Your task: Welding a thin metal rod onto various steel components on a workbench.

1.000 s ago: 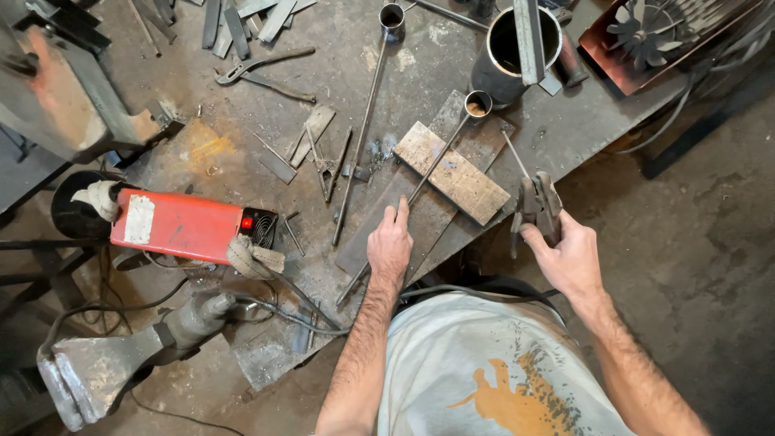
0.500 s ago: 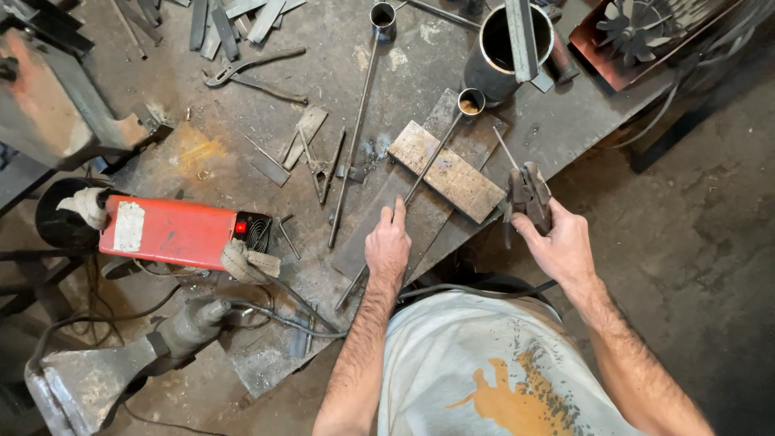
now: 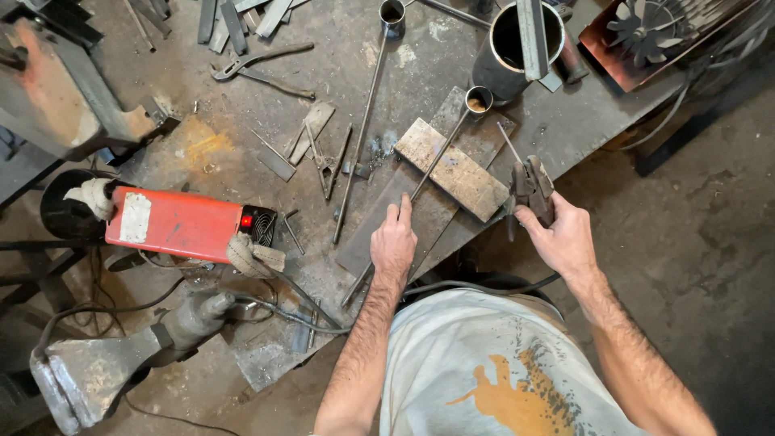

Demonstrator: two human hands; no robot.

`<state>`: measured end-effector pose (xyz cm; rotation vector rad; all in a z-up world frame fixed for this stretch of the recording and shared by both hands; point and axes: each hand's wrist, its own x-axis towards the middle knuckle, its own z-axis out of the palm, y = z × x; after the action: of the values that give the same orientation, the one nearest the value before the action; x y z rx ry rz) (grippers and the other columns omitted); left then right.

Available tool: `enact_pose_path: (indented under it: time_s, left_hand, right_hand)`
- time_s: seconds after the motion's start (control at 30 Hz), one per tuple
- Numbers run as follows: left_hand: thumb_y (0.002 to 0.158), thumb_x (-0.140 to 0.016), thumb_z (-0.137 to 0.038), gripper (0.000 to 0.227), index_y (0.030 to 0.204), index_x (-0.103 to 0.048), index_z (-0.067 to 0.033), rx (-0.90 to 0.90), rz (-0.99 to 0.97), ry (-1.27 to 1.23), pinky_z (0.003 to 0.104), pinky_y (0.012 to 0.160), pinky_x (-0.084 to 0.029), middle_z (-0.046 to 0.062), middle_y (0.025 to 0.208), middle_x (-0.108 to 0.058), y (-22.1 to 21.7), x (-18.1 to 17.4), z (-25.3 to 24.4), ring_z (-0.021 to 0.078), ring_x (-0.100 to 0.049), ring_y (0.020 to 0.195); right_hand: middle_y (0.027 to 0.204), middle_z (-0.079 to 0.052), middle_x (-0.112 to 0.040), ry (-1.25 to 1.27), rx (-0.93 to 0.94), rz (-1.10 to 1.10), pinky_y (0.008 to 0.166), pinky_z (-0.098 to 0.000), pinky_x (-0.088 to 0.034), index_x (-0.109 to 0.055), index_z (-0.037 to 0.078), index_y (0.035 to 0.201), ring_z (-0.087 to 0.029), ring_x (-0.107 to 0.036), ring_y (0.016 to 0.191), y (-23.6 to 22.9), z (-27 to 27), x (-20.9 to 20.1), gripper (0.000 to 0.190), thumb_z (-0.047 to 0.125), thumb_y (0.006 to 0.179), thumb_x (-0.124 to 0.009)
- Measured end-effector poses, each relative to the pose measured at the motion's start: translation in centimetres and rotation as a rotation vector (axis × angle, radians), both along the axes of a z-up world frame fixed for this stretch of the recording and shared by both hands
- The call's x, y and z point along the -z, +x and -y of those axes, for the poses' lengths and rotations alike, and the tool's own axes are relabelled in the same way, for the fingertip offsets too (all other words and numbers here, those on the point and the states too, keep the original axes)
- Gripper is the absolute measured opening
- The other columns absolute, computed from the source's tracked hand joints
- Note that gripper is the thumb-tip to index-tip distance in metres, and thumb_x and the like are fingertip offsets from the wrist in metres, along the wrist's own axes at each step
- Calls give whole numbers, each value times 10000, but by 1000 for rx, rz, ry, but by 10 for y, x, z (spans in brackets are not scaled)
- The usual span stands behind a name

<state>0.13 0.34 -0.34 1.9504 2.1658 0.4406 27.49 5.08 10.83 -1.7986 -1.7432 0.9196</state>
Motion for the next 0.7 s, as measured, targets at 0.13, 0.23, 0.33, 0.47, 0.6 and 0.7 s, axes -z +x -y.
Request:
enact_pose_path:
  time_s: [0.13, 0.23, 0.33, 0.47, 0.6, 0.7]
  left_hand:
    - [823, -663, -23, 623, 1431, -545, -91, -8, -1, 3, 445, 623, -586, 128, 1011, -586, 0, 6, 0, 334, -698, 736]
    - [842, -659, -22, 596, 1424, -559, -103, -23, 28, -15, 456, 619, -583, 130, 1005, -588, -1, 4, -1, 349, -689, 711]
    - [854, -654, -29, 570, 1412, -571, -112, -33, 64, -3, 466, 619, -578, 135, 999, -593, -1, 1, 1, 367, -681, 712]
    - [910, -646, -57, 497, 1399, -582, -119, -39, 111, 34, 484, 619, -565, 145, 980, -596, -1, -6, 0, 387, -671, 732]
    - [893, -619, -29, 523, 1407, -585, -123, -11, 121, 25, 494, 628, -557, 145, 982, -602, -5, -7, 3, 396, -670, 742]
    - [932, -619, -73, 492, 1420, -589, -134, -20, 127, 8, 494, 653, -560, 138, 988, -598, -7, -14, 2, 387, -666, 786]
  right_hand:
    - [735, -107, -688, -2, -2, 5, 638, -332, -522, -703, -13, 1152, -116, -573, 624, 2, -1, 4, 392, 283, 910, -793]
    - [738, -105, -697, -35, 9, 10, 629, -342, -521, -711, -13, 1134, -126, -576, 614, 1, -2, 1, 384, 286, 910, -797]
    - [722, -108, -690, -59, 29, 20, 621, -354, -515, -719, -11, 1136, -139, -551, 607, 4, 0, 1, 385, 285, 904, -804]
    - [771, -114, -717, -46, 53, 0, 663, -349, -532, -715, -12, 1151, -130, -579, 653, 9, 4, 2, 382, 271, 909, -802]
    - [889, -108, -759, 24, 51, -63, 732, -332, -549, -707, -7, 1185, -101, -644, 744, 18, 11, 8, 383, 246, 909, -787]
    - [923, -113, -775, -15, 80, -78, 767, -331, -556, -713, 4, 1195, -108, -658, 777, 22, 16, 11, 376, 233, 905, -786]
